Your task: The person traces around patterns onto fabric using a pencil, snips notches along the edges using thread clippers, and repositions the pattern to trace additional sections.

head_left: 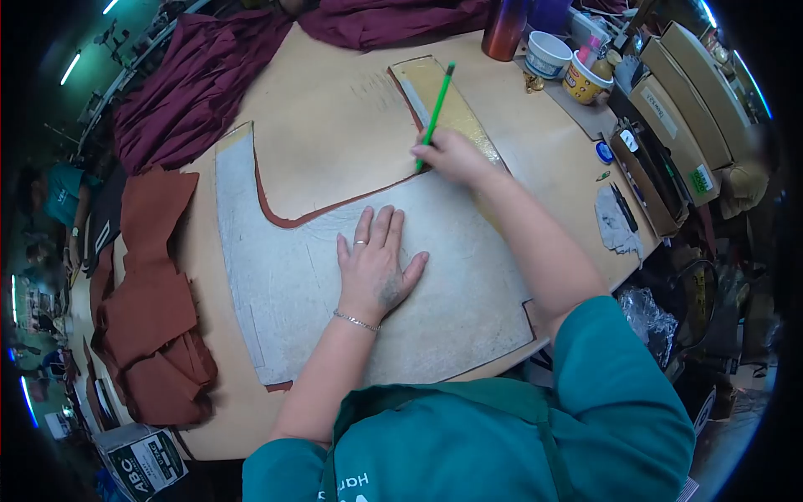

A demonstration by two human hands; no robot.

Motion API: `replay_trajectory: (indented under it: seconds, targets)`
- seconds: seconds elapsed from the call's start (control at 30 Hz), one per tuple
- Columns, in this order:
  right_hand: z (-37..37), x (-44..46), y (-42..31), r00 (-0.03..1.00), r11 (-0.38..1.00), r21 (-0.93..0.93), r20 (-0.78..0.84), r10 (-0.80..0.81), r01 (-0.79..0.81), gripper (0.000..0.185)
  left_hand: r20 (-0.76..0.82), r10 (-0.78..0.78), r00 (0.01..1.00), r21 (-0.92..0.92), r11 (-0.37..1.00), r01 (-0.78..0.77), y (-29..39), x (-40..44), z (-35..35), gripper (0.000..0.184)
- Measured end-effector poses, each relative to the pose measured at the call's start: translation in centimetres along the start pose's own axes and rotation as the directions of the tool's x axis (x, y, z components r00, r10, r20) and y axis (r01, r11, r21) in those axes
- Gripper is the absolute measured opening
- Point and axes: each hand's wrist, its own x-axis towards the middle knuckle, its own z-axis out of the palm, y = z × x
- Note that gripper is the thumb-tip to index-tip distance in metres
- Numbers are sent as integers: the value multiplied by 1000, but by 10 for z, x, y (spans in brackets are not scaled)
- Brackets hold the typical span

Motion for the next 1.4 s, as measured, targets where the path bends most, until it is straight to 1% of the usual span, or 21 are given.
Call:
replay_trajectory:
  seconds: [0.07,0.1,0.2,0.3,0.37,0.4,0.47,0.5,0.6,0.67,0.77,0.87,0.97,1.1,1.2,1.3,1.4]
  targets:
    - [-15,10,18,999,991,137,47,-7,0,28,-26,5,1000,10,1000,-5,0,1,0,62]
    - [-21,15,17,992,993,107,125,32,-46,25,-17,-1,1000,10,1000,1,0,1,0,62]
    - [-23,18,10,992,974,225,125,-9,-20,27,4,-4,1000,8,1000,4,1,2,-1,62]
    - [-45,16,13,987,939,345,-150,63,-7,24,8,6,1000,10,1000,-6,1,3,-3,60]
    - [-59,14,31,942,982,182,-318,105,-48,23,6,18,1000,9,1000,-18,3,5,-6,56]
    - [-65,11,37,908,991,100,-401,119,-86,22,8,25,1000,-53,998,-25,2,10,-7,51]
    - [-68,4,44,864,957,-49,-445,235,-285,23,13,36,999,-179,983,-33,-4,26,-10,40]
    - [-69,2,45,837,918,-122,-469,282,-377,24,-73,60,996,-227,971,-75,-7,39,-4,29]
    - [-66,-2,48,840,905,-87,-416,347,-417,25,-193,99,976,-197,971,-137,-7,90,1,28]
    - [-65,-2,49,849,919,-30,-395,351,-394,23,-162,78,984,-117,988,-98,-15,125,22,32]
    - [-64,-3,53,861,935,47,-376,342,-351,19,2,-27,1000,13,1000,27,-8,156,31,37]
    - [-65,-3,58,876,943,84,-351,331,-323,17,-42,-16,999,5,1000,16,-12,157,48,39]
    - [-62,-4,54,875,938,51,-347,337,-342,16,-36,-18,999,36,999,19,-9,156,46,40]
    - [-59,-2,54,865,938,8,-384,322,-346,13,-33,-4,999,71,997,6,-10,157,48,41]
    - [-61,-2,51,861,923,52,-343,375,-381,11,-20,-4,1000,84,996,6,-9,158,47,41]
    - [-58,-1,53,856,923,47,-359,372,-382,11,-13,-3,1000,84,996,4,-9,157,46,42]
    - [-57,0,55,857,923,15,-364,364,-385,20,-6,-11,1000,71,997,11,-10,157,46,42]
